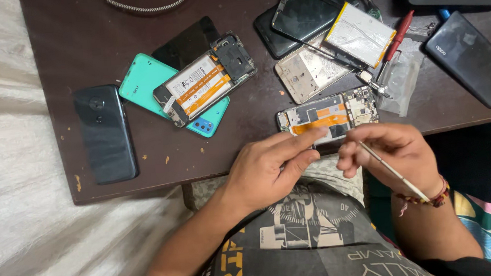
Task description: The person repairs a disassembled smartphone lying on a wooden table, holding the phone frame steady with one hand while prying and working on the internal components with a green pry tool in the other hand. Other disassembled phones, batteries, and tools are scattered on the table around the work area.
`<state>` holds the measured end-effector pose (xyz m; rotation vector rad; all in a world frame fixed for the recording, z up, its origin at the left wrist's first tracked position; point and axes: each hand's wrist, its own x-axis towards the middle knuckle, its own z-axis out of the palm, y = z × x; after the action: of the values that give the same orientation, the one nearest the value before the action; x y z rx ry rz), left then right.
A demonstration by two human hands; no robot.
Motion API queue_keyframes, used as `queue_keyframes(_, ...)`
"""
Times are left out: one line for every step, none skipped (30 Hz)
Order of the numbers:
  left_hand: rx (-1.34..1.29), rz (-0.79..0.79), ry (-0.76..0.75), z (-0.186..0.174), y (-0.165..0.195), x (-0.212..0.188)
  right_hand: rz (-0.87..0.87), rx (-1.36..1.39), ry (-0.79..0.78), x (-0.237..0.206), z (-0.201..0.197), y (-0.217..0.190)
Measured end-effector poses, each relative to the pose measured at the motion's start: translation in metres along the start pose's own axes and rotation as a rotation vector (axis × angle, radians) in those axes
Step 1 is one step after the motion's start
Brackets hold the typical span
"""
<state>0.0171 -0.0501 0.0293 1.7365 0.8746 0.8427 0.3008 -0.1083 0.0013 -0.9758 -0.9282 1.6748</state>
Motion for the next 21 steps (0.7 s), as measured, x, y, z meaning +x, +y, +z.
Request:
queue_keyframes(-0.010,0.034,0.005,-0.001,0.000,-0.001,-0.013,-0.024,-0.025,0.000,0.003,0.001)
queue_keyframes(-0.021,0.068,0.010,-0.001,0.000,-0.002,-0.026,-0.049,-0.049,0.000,0.006,0.001)
queue_keyframes(-0.032,0.102,0.015,-0.001,0.000,-0.003,-0.089,-0.092,-0.063,0.002,0.010,0.001)
queue_keyframes(-0.024,0.098,0.003,-0.001,0.000,-0.003,-0.153,-0.134,-0.077,0.004,0.014,0.001)
queue_keyframes(-0.018,0.093,-0.011,-0.001,0.000,-0.005,-0.216,-0.176,-0.088,0.006,0.018,0.002)
queue_keyframes(-0.011,0.087,-0.026,-0.001,0.000,-0.006,-0.233,-0.187,-0.068,0.006,0.023,0.002)
queue_keyframes(-0.021,0.100,-0.029,-0.001,0.000,-0.006,-0.253,-0.199,-0.050,0.007,0.027,0.001)
queue_keyframes(-0.028,0.115,-0.032,-0.001,0.000,-0.006,-0.275,-0.211,-0.033,0.009,0.030,-0.001)
queue_keyframes(-0.036,0.127,-0.034,-0.001,0.000,-0.006,-0.282,-0.245,-0.027,0.009,0.033,-0.003)
queue_keyframes(-0.032,0.130,-0.037,0.000,0.000,-0.007,-0.288,-0.279,-0.020,0.009,0.035,-0.005)
queue_keyframes(-0.028,0.135,-0.039,0.001,0.001,-0.007,-0.295,-0.314,-0.012,0.009,0.037,-0.006)
queue_keyframes(-0.023,0.141,-0.041,0.002,0.000,-0.006,-0.312,-0.282,0.012,0.010,0.040,-0.005)
queue_keyframes(-0.010,0.141,-0.049,0.002,0.000,-0.006,-0.330,-0.250,0.036,0.010,0.043,-0.003)
queue_keyframes(0.003,0.140,-0.057,0.003,0.000,-0.006,-0.347,-0.219,0.060,0.009,0.045,-0.002)
queue_keyframes(0.015,0.140,-0.064,0.003,0.000,-0.006,-0.340,-0.242,0.071,0.008,0.046,-0.001)
queue_keyframes(0.016,0.138,-0.067,0.004,-0.001,-0.006,-0.333,-0.265,0.082,0.007,0.045,-0.001)
queue_keyframes(0.017,0.134,-0.069,0.004,-0.001,-0.006,-0.325,-0.288,0.093,0.007,0.045,0.000)
queue_keyframes(0.018,0.131,-0.071,0.004,-0.002,-0.006,-0.318,-0.321,0.092,0.006,0.043,0.000)
queue_keyframes(0.024,0.135,-0.065,0.004,-0.002,-0.006,-0.312,-0.353,0.090,0.007,0.040,-0.001)
queue_keyframes(0.028,0.136,-0.060,0.005,-0.003,-0.006,-0.305,-0.385,0.089,0.007,0.038,-0.001)
queue_keyframes(0.031,0.137,-0.055,0.005,-0.003,-0.007,-0.296,-0.359,0.087,0.006,0.037,-0.001)
